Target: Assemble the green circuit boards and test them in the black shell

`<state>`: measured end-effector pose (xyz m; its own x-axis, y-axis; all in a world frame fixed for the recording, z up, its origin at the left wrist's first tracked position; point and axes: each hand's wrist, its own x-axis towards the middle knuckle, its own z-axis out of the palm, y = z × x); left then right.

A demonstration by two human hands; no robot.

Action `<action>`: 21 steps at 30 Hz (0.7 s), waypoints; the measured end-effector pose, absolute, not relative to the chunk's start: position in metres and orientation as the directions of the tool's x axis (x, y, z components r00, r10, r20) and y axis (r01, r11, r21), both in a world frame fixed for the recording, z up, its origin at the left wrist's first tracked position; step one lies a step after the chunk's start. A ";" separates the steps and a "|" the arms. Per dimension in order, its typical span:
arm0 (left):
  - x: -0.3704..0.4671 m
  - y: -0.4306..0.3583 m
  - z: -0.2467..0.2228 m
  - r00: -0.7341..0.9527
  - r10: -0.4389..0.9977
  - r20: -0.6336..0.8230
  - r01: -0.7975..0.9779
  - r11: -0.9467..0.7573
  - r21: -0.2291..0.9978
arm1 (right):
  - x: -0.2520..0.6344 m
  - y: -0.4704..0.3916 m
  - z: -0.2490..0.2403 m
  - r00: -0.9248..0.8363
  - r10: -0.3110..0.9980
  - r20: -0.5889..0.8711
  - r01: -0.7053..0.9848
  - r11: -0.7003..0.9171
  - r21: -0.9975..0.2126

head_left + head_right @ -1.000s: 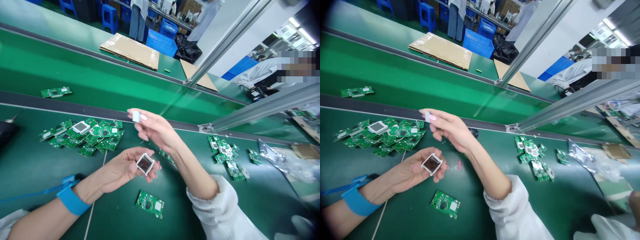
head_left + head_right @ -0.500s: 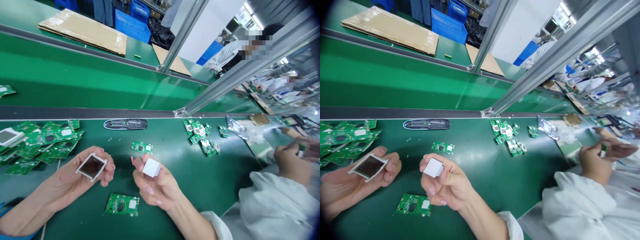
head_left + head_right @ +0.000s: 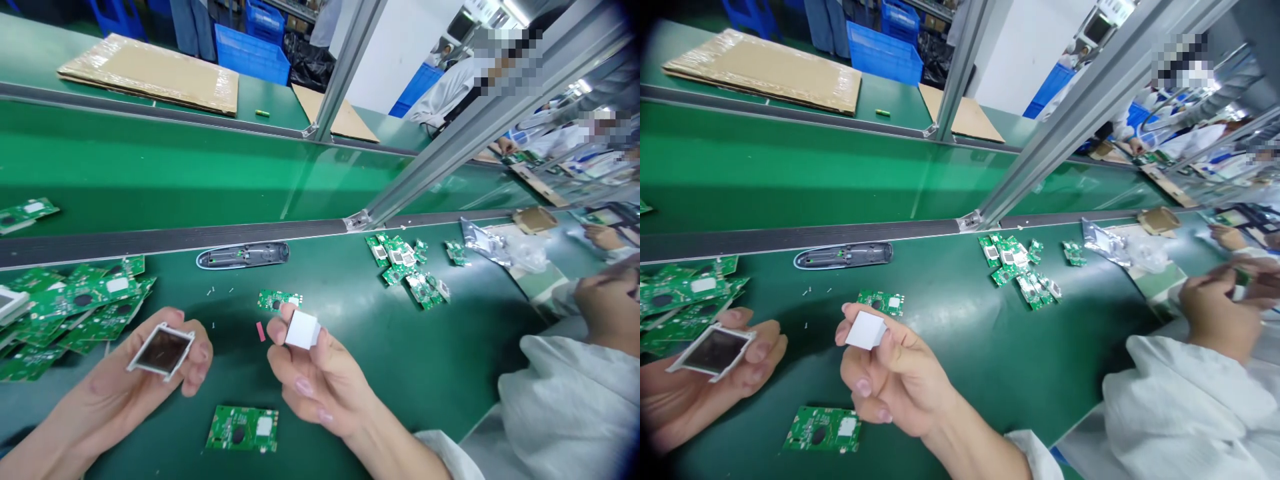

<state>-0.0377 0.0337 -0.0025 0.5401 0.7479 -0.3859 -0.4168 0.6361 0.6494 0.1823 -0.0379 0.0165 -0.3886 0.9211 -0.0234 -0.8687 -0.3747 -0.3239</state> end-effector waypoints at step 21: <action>-0.010 0.011 0.020 0.732 0.676 -0.082 -0.566 0.672 0.478 | 0.181 -0.039 0.015 -0.333 0.901 -0.279 -0.781 -0.430 -0.453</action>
<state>-0.0095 0.0112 0.0202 0.7323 0.6760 -0.0825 -0.5662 0.6716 0.4778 0.1805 -0.0386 0.0155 -0.3333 0.9006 -0.2791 -0.7809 -0.4296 -0.4535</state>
